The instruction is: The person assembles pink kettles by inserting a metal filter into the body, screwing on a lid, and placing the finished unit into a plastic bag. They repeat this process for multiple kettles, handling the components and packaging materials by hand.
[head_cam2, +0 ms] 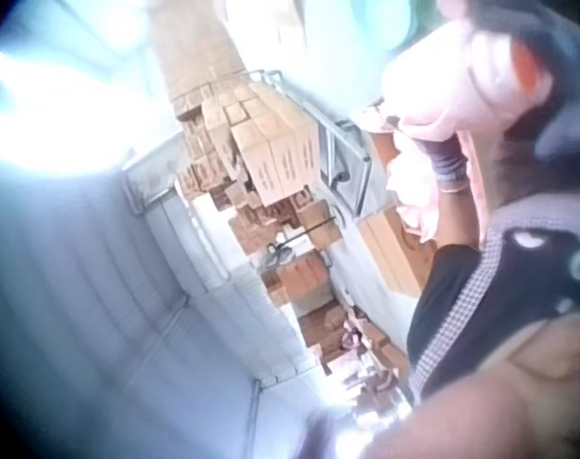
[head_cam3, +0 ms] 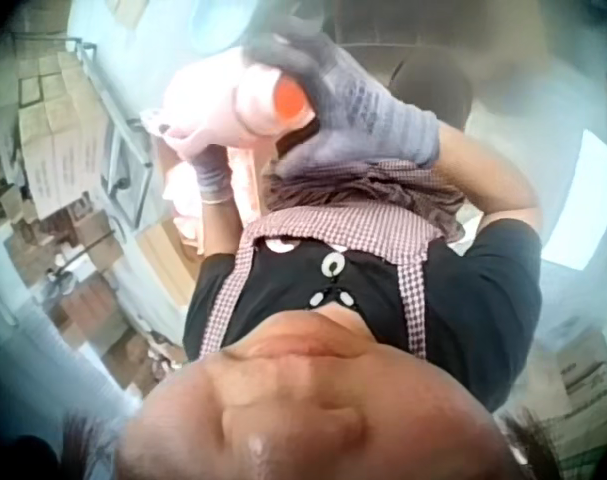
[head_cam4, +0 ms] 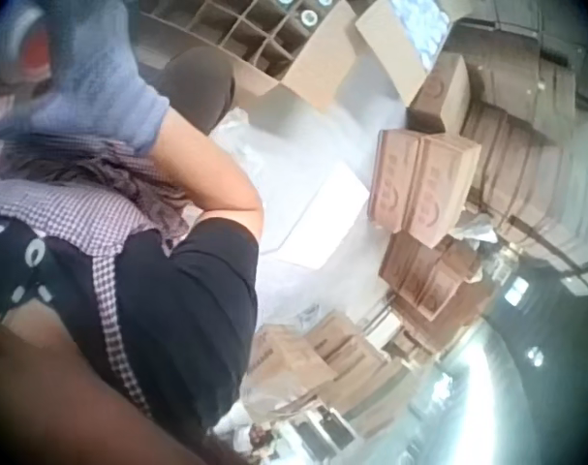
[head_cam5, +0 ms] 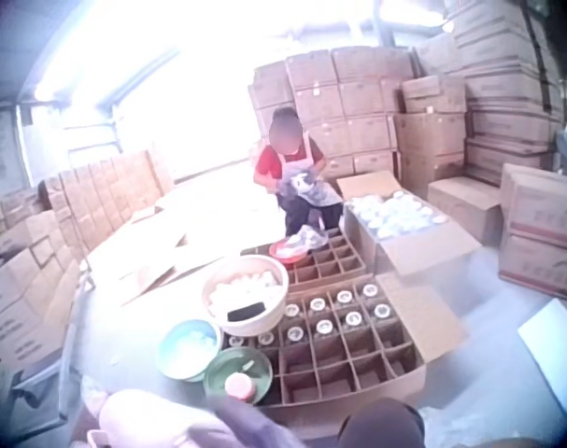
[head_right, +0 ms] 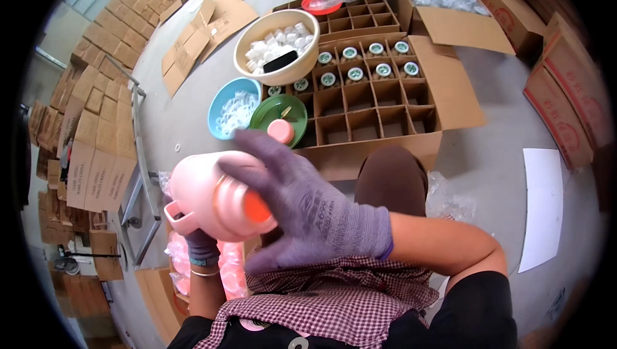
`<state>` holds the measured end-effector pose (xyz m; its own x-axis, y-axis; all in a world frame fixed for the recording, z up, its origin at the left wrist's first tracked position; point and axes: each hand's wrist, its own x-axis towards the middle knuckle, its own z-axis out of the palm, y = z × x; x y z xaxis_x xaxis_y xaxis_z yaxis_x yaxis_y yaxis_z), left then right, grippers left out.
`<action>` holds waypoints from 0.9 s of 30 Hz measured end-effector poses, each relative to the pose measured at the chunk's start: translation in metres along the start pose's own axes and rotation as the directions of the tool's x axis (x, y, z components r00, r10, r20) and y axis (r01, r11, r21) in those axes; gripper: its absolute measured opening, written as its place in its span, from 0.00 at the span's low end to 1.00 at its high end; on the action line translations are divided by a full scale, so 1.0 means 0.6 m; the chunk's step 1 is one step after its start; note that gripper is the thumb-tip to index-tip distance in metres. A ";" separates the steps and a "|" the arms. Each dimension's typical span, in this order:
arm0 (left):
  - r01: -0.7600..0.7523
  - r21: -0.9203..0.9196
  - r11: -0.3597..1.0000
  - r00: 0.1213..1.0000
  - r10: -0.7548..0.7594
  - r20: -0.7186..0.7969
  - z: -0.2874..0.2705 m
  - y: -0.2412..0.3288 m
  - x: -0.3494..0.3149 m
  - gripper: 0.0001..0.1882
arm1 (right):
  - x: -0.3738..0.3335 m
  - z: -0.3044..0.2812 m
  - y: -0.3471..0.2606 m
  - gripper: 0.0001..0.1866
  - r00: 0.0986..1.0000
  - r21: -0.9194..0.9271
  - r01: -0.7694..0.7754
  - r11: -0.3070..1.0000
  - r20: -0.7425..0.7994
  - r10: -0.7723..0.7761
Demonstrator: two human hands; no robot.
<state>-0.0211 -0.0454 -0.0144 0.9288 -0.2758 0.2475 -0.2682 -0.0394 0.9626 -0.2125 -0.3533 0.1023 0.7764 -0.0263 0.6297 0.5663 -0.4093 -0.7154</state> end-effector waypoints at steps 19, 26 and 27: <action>0.103 0.188 0.977 0.720 -0.204 0.663 0.152 -0.079 0.416 0.28 | -0.001 -0.068 0.072 0.17 0.934 -0.602 0.350 0.718 0.284 -0.217; -0.323 0.640 0.697 0.838 -0.103 0.536 0.262 -0.230 0.414 0.20 | -0.067 -0.157 0.201 0.24 0.698 0.001 -0.481 0.877 -0.604 0.383; -0.465 0.673 0.575 0.805 -0.042 0.592 0.274 -0.263 0.407 0.21 | -0.079 -0.179 0.211 0.25 0.589 0.057 -0.479 0.876 -0.719 0.369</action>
<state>0.2061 -0.2647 -0.1243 0.6079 -0.7885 0.0934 -0.7579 -0.5412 0.3642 -0.2073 -0.5016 0.0147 0.4673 -0.8222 0.3250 0.1397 -0.2943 -0.9455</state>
